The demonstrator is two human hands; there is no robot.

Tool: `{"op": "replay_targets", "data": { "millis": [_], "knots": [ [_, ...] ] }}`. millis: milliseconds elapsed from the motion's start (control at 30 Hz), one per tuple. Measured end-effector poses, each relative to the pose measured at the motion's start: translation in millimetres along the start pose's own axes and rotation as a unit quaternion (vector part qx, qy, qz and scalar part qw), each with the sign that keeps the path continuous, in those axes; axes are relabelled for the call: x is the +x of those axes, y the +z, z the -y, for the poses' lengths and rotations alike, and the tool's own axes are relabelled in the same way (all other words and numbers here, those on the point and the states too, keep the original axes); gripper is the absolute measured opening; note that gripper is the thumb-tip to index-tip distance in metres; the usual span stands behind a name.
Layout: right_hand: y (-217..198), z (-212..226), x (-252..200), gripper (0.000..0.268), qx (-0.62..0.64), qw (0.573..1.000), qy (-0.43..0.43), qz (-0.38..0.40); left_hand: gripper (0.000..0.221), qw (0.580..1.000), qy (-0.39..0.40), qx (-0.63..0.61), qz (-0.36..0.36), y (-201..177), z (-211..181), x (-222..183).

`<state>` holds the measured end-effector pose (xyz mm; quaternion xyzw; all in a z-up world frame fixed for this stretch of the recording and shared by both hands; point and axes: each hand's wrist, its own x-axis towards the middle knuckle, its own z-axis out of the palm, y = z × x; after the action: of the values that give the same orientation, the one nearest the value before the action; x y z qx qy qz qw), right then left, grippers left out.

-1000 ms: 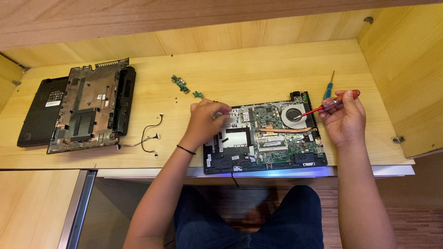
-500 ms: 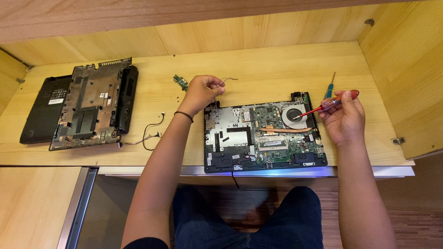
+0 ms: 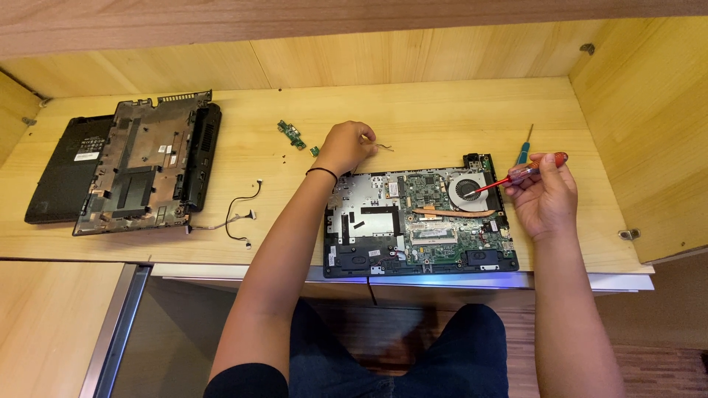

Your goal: The person is using a screwdriver to remove several internal screws from a laptop's motherboard and chassis.

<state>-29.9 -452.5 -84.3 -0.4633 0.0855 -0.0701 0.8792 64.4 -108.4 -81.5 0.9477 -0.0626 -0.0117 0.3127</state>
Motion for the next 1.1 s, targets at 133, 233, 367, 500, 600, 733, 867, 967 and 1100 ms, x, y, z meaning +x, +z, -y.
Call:
{"op": "replay_targets", "data": {
  "millis": [133, 233, 367, 500, 600, 733, 867, 967, 1100],
  "knots": [
    [2.9, 1.5, -1.4, 0.017, 0.001, 1.0, 0.002, 0.002, 0.018, 0.997, 0.064, 0.024, 0.039, -9.7, -18.4, -17.3],
    [1.4, 0.5, 0.7, 0.016, 0.008, 1.0, 0.003, 0.004, 0.013, 0.991, 0.096, 0.014, 0.093, -13.3, -34.5, -31.6],
    [0.4, -0.3, -0.8, 0.016, -0.004, 1.0, 0.005, 0.004, 0.013, 0.967, 0.214, 0.119, 0.075, -2.9, -27.5, -35.6],
    [-0.2, -1.1, -0.3, 0.015, -0.016, 1.0, -0.002, 0.012, 0.012, 0.932, 0.284, 0.222, 0.043, -1.5, -24.2, -31.4],
    [-1.0, -1.5, 0.3, 0.016, -0.013, 1.0, -0.004, 0.012, 0.014, 0.911, 0.301, 0.271, 0.08, -9.3, -29.0, -24.2],
    [-1.2, -1.5, 0.3, 0.016, -0.01, 1.0, -0.005, 0.008, 0.018, 0.927, 0.26, 0.246, 0.114, -32.8, -48.9, -36.1],
    [-3.5, -2.9, 2.6, 0.014, -0.008, 1.0, 0.0, 0.005, 0.029, 0.938, 0.25, 0.218, 0.099, -38.6, -54.3, -51.9],
    [-2.3, -2.9, -0.4, 0.009, -0.005, 1.0, -0.002, 0.007, 0.028, 0.952, 0.255, 0.159, 0.062, -42.7, -52.1, -66.8],
    [-1.8, -0.7, -4.9, 0.035, 0.002, 1.0, -0.003, 0.027, 0.024, 0.967, 0.252, 0.006, 0.036, -52.8, -42.2, -93.2]
  ]
}}
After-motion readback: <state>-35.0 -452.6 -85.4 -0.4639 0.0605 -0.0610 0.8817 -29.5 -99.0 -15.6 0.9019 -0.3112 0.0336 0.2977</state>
